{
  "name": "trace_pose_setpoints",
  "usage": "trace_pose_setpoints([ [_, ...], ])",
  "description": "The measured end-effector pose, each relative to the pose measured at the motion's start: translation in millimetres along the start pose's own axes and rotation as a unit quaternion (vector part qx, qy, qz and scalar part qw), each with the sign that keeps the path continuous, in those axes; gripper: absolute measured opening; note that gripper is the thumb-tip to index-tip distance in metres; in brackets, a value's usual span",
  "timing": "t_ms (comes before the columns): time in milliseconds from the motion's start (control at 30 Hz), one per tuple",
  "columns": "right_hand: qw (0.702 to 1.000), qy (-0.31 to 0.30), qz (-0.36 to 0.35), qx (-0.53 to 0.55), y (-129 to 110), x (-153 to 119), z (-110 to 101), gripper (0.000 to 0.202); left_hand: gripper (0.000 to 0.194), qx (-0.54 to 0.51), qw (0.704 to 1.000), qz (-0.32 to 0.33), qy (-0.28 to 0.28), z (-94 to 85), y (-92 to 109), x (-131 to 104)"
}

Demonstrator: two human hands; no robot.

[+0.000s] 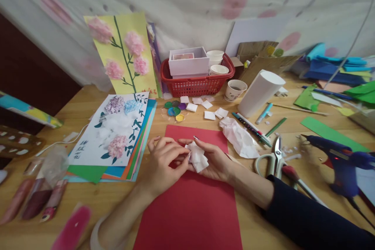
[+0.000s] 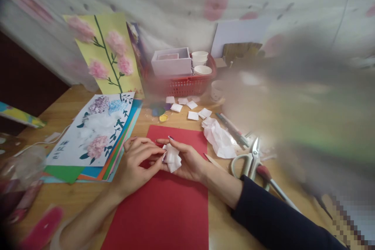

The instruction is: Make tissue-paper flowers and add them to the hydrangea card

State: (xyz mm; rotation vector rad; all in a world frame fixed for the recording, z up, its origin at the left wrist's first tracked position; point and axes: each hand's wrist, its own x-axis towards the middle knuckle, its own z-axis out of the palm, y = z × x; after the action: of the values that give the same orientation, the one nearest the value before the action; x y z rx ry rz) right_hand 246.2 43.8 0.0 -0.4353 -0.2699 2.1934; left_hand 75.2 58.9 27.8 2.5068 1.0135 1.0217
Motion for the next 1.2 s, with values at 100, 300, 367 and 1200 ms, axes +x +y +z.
trace_pose_setpoints([
  [100,1.000,0.008,-0.001,-0.002,0,-1,1,0.028,0.013,-0.015,1.000,-0.020,0.001,1.6,-3,-1],
  [300,1.000,0.003,-0.010,-0.013,0,-1,4,0.025,0.009,-0.194,0.961,-0.199,0.002,2.8,-13,-5],
  [367,0.999,0.010,-0.011,-0.029,0,-1,3,0.025,0.013,-0.299,0.913,-0.279,0.003,3.8,-15,-4],
  [1200,0.923,0.073,-0.140,-0.350,8,-10,10,0.032,0.010,-0.094,0.996,-0.002,0.007,-3.3,-6,-2],
])
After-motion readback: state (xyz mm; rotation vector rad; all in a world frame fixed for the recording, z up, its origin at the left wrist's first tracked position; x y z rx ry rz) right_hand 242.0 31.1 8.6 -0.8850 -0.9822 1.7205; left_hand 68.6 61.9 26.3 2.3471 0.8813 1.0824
